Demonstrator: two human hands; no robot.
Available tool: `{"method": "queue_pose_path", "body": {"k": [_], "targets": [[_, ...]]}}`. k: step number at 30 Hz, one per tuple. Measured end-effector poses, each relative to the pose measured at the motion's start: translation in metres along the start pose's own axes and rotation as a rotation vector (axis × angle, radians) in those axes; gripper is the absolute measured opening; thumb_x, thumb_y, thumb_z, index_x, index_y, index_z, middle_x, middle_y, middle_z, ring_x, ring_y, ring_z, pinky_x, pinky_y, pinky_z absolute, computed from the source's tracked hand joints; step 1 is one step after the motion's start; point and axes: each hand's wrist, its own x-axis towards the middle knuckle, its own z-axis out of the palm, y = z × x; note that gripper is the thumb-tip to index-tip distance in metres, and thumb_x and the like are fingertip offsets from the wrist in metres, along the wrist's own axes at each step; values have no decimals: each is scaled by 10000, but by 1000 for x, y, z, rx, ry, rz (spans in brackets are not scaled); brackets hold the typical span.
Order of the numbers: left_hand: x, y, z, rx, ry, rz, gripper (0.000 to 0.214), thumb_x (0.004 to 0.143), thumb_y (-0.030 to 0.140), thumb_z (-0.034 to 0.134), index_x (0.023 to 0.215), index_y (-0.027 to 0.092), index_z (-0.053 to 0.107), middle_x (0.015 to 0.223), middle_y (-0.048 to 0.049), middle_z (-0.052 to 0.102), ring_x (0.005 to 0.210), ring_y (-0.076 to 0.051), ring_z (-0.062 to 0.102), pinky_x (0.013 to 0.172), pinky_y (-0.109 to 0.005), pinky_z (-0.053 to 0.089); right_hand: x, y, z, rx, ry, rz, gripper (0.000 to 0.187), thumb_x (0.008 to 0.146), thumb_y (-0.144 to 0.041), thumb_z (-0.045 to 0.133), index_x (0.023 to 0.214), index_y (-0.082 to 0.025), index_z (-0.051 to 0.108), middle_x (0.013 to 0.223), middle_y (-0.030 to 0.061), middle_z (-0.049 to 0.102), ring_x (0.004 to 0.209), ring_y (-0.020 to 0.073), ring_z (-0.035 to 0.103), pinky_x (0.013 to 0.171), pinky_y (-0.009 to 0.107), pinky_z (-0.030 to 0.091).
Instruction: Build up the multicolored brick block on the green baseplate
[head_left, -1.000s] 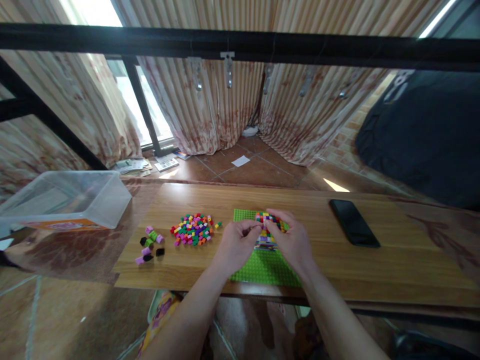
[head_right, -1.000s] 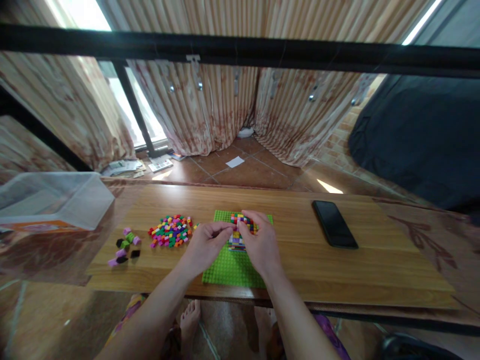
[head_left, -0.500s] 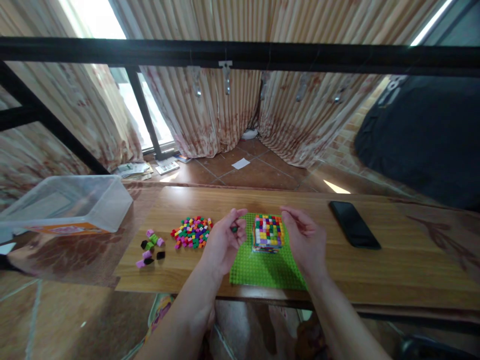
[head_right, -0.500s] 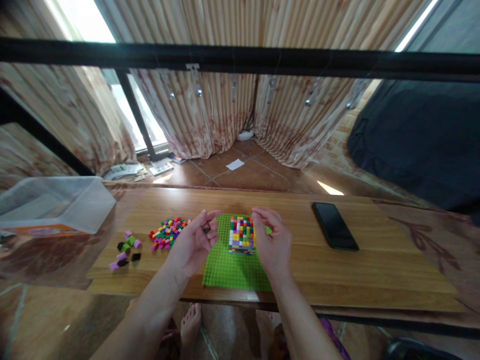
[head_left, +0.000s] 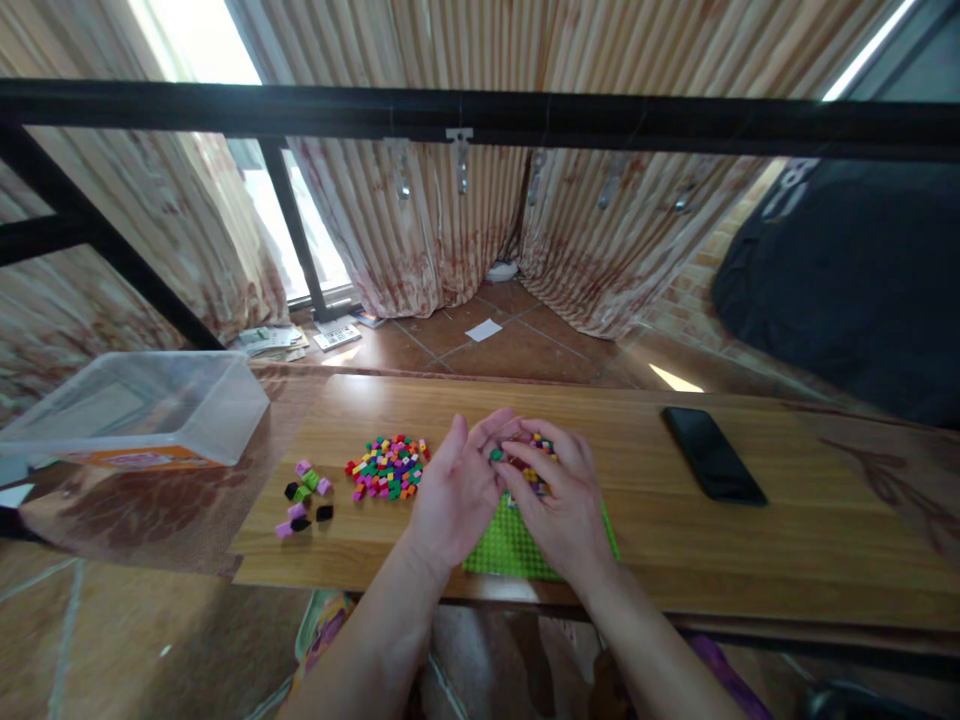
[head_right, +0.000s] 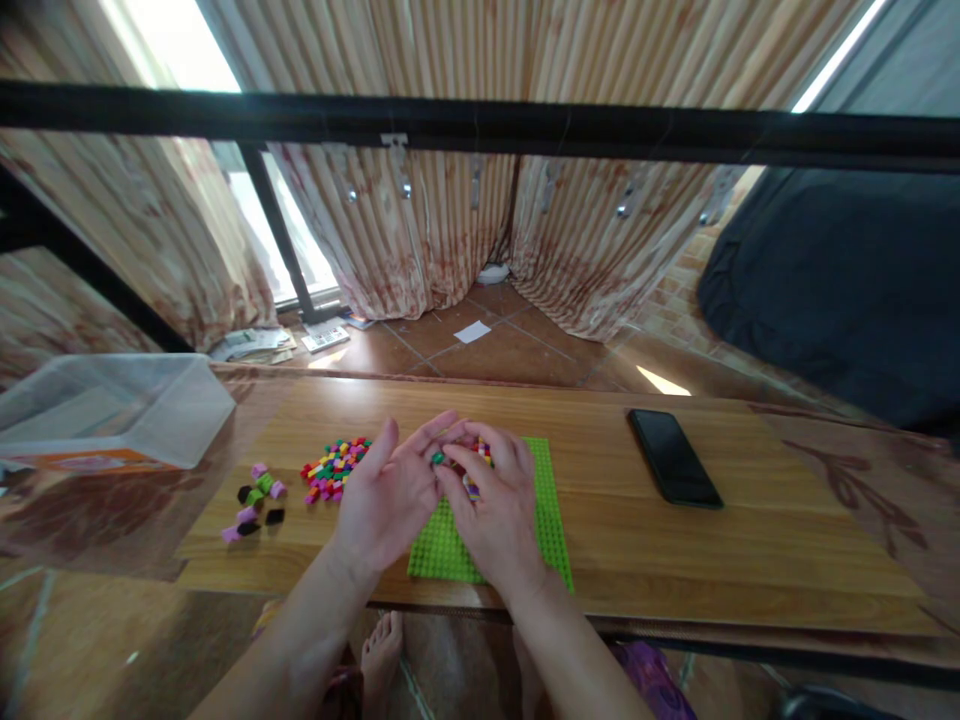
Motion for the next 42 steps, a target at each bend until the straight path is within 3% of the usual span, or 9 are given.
{"method": "queue_pose_path", "body": {"k": [6, 11, 14, 16, 18, 23, 27, 33, 42], "targets": [[-2, -7, 2, 67, -75, 58, 457, 926, 505, 461, 1176, 166, 639, 1272, -92, 598, 1235, -218, 517, 1057, -313, 380, -1, -5, 3, -19, 7, 19, 146, 873, -215, 620, 994, -234, 699, 1201, 80, 605, 1115, 242, 527, 954, 460, 451], [-1, -8, 3, 152, -61, 74, 493, 881, 550, 517, 1197, 190, 632, 1299, -91, 592, 1186, -215, 550, 994, -325, 435, 1, 1, -2, 82, 27, 66, 80, 862, -237, 627, 921, -236, 681, 1149, 69, 635, 1109, 231, 556, 954, 432, 452], [4, -5, -4, 316, 91, 156, 443, 836, 518, 601, 1112, 178, 667, 1167, -87, 662, 1041, -197, 616, 885, -306, 481, 4, 19, -13, 131, 51, 162, 69, 868, -283, 620, 888, -243, 672, 1072, 55, 672, 1046, 219, 599, 944, 425, 456], [8, -2, -12, 518, 244, 262, 329, 794, 425, 676, 983, 157, 699, 973, -59, 701, 875, -160, 633, 797, -269, 485, 5, 34, -22, 178, 70, 254, 86, 862, -308, 628, 880, -235, 669, 1024, 53, 691, 996, 216, 626, 919, 422, 473], [10, -2, -19, 744, 303, 346, 219, 767, 330, 701, 886, 146, 708, 815, -26, 692, 746, -130, 607, 713, -239, 468, 4, 46, -31, 177, 74, 314, 105, 859, -329, 631, 868, -233, 670, 1005, 52, 699, 976, 218, 637, 905, 426, 479], [3, -8, -20, 1222, 119, 383, 192, 858, 253, 566, 875, 159, 732, 771, -24, 689, 698, -129, 586, 643, -233, 435, 1, 51, -40, 109, -44, 221, 106, 886, -321, 601, 892, -242, 671, 1032, 53, 691, 1008, 220, 614, 922, 432, 469], [-3, -13, -14, 1459, 47, 410, 217, 877, 205, 539, 936, 176, 746, 775, -30, 669, 705, -134, 583, 645, -238, 428, -2, 44, -38, 71, -156, 115, 106, 912, -280, 564, 926, -247, 664, 1070, 55, 680, 1030, 217, 598, 921, 422, 470], [-2, -17, -16, 1616, 16, 448, 249, 898, 201, 518, 1022, 196, 734, 777, -28, 631, 653, -123, 557, 626, -241, 422, -3, 42, -35, 15, -185, 56, 105, 901, -249, 570, 939, -238, 667, 1066, 64, 668, 1026, 223, 596, 901, 418, 489], [-1, -19, -19, 1688, 36, 472, 251, 909, 199, 501, 1015, 207, 728, 817, -43, 652, 731, -151, 595, 674, -262, 441, -2, 37, -28, -44, -209, -3, 104, 887, -239, 585, 929, -226, 679, 1074, 77, 660, 1020, 233, 597, 902, 441, 498]]}}
